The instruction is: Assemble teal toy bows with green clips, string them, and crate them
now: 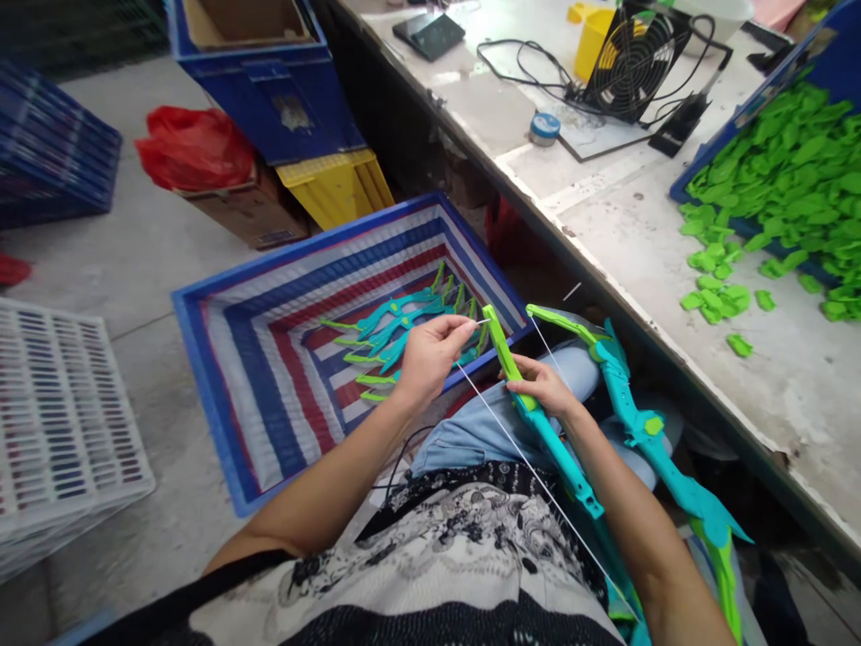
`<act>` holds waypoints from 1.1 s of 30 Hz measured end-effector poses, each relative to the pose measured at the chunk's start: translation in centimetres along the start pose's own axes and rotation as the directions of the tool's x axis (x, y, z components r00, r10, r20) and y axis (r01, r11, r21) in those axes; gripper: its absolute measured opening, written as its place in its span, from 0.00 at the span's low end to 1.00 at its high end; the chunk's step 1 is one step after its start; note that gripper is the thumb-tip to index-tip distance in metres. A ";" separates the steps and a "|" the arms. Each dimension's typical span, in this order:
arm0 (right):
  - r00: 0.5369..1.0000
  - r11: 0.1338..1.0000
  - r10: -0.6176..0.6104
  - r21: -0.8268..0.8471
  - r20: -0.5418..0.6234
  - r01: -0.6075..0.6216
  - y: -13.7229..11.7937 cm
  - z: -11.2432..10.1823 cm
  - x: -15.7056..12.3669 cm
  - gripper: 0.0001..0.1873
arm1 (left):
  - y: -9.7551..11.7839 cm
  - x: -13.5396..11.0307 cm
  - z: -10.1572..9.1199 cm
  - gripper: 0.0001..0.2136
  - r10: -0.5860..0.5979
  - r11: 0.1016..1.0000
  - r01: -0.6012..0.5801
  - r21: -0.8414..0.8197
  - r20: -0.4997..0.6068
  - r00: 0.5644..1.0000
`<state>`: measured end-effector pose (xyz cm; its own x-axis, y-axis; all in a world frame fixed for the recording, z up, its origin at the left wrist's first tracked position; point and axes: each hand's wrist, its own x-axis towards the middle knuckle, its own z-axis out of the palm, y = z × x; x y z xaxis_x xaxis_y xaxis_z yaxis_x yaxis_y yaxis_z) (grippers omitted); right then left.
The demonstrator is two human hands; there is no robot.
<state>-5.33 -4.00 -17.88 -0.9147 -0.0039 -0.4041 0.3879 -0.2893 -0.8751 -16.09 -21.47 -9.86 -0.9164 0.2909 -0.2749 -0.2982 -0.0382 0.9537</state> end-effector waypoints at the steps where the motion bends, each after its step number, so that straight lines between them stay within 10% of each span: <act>1: 1.000 1.000 0.001 -0.002 -0.001 -0.001 0.0 0.0 0.0 0.32 | 0.0 0.0 0.1 0.15 0.004 1.000 -0.004 0.006 0.003 1.000; 26: 0.998 0.987 -0.065 -0.149 -0.025 0.061 0.8 0.7 0.1 0.35 | -0.5 0.4 1.2 0.15 0.191 0.978 -0.195 0.072 0.055 0.980; 33: 0.861 0.633 -0.507 -0.693 -0.034 0.346 -1.8 2.2 0.5 0.20 | -0.8 1.0 0.4 0.07 0.246 0.924 -0.234 0.301 0.000 0.969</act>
<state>-6.71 -5.58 -15.96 -0.9806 0.1756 0.0866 0.0081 0.4785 -0.8781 -16.61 -20.75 -10.85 -0.9617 0.2722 -0.0324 0.0192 0.1848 0.9826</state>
